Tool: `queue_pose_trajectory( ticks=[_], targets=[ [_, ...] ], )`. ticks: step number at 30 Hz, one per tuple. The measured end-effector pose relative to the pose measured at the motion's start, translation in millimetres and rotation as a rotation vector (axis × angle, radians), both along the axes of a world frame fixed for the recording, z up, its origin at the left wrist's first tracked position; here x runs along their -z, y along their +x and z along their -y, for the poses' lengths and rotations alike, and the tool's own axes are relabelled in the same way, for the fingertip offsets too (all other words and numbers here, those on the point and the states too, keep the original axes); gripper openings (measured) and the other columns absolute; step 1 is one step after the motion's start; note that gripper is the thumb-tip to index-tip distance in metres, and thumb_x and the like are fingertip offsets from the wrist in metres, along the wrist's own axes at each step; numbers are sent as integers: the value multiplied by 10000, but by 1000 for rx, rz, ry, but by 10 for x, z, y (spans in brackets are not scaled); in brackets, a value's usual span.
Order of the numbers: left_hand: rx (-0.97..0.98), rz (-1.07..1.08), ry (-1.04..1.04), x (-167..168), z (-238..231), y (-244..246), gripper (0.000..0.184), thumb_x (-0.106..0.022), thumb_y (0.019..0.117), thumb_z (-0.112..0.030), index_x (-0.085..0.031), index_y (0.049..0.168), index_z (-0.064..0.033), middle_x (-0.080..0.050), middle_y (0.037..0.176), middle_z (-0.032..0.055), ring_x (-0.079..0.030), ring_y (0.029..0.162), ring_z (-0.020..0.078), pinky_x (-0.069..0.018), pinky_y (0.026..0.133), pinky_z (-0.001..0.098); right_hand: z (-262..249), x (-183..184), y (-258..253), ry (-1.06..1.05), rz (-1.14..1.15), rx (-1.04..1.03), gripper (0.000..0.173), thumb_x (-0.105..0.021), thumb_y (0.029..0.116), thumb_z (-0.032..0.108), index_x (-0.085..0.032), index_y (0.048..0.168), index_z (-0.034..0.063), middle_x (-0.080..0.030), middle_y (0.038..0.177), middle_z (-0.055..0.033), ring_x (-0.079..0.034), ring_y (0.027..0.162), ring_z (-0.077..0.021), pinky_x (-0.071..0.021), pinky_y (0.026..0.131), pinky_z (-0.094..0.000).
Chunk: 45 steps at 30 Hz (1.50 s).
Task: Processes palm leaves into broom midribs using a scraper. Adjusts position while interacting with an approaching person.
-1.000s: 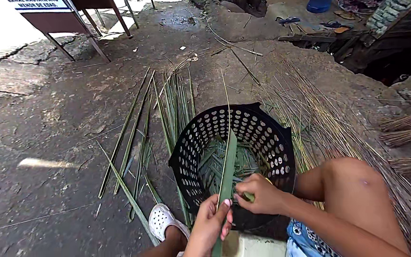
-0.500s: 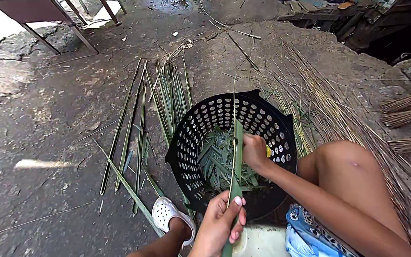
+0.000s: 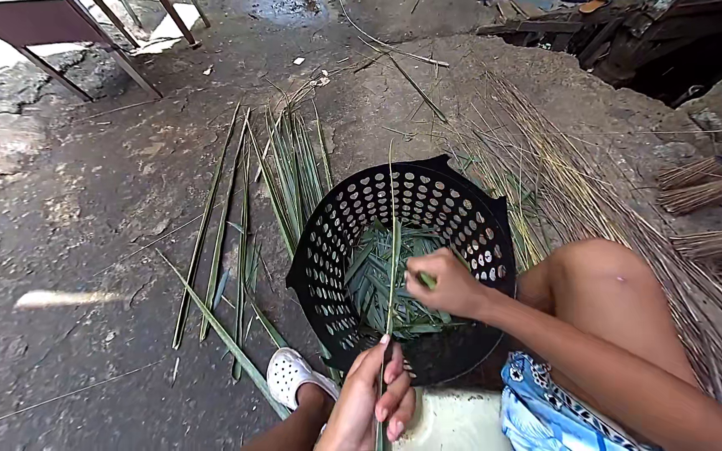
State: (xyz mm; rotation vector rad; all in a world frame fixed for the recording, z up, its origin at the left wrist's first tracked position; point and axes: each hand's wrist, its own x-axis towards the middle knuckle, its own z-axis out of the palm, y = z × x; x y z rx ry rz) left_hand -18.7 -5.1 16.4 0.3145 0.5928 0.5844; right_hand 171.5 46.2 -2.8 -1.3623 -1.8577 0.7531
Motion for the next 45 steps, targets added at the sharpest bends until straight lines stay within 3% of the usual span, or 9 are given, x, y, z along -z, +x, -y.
queue_pose_trajectory(
  ticks=[4, 12, 17, 22, 26, 30, 35, 38, 45],
  targets=[
    [31, 222, -54, 43, -14, 19, 421, -399, 1037, -210, -623, 681, -233, -510, 490, -133, -563, 437, -41, -435, 425, 97, 179, -133, -120, -208, 21, -238, 168, -659, 835, -22, -618, 710, -127, -563, 602, -209, -547, 576, -310, -421, 574, -445],
    [17, 420, -120, 74, -80, 50, 320, -500, 1019, -238, -682, 760, -189, -541, 521, -129, -590, 464, -41, -439, 431, 84, 136, -66, -355, 35, 104, 137, 91, -711, 736, -61, -637, 724, -112, -630, 650, -226, -647, 599, -370, -478, 539, -488],
    [34, 427, -138, 61, -28, 56, 307, -534, 1007, -243, -693, 753, -176, -541, 510, -119, -598, 469, -34, -441, 437, 88, -214, -276, -332, -294, 138, 325, 193, -591, 935, 5, -701, 932, -154, -695, 837, -268, -669, 825, -385, -490, 779, -506],
    [32, 429, -138, 47, -36, 18, 303, -529, 1011, -241, -698, 773, -162, -556, 514, -106, -615, 478, -22, -455, 441, 94, -490, -238, -226, -338, 126, 372, 217, -598, 974, 20, -707, 1089, -128, -710, 916, -281, -678, 937, -424, -483, 838, -545],
    [56, 455, -155, 30, 8, -22, 292, -551, 1008, -259, -717, 795, -147, -571, 524, -98, -627, 493, -17, -461, 453, 95, -747, -50, -2, -229, 82, 487, 157, -588, 971, 44, -658, 929, -90, -640, 764, -230, -645, 769, -378, -467, 682, -529],
    [17, 457, -142, 13, 53, -98, 274, -572, 996, -262, -726, 809, -135, -583, 532, -91, -632, 498, -10, -466, 458, 103, -896, -111, 174, -293, 29, 643, 170, -556, 976, 35, -605, 862, -81, -582, 763, -187, -570, 753, -303, -427, 688, -490],
    [-18, 513, -124, 47, 71, -145, 284, -557, 1003, -243, -741, 834, -108, -620, 560, -59, -664, 532, 23, -499, 498, 123, -401, -189, -45, -336, -60, 150, 155, -567, 952, -2, -616, 866, -121, -508, 677, -93, -465, 642, -144, -401, 624, -316],
    [-25, 536, -123, 57, 74, -137, 286, -548, 1006, -242, -739, 840, -107, -626, 570, -56, -672, 549, 26, -508, 508, 126, -61, -254, -176, -297, -2, -142, 178, -571, 907, -11, -611, 793, -142, -542, 645, -179, -506, 632, -245, -408, 621, -397],
    [23, 459, -112, 85, 86, -21, 301, -541, 1005, -223, -740, 799, -131, -643, 573, -53, -685, 564, 28, -518, 517, 133, -219, -245, -180, -330, 47, 4, 209, -552, 954, 16, -668, 925, -155, -636, 776, -243, -587, 745, -321, -456, 727, -468]
  ],
)
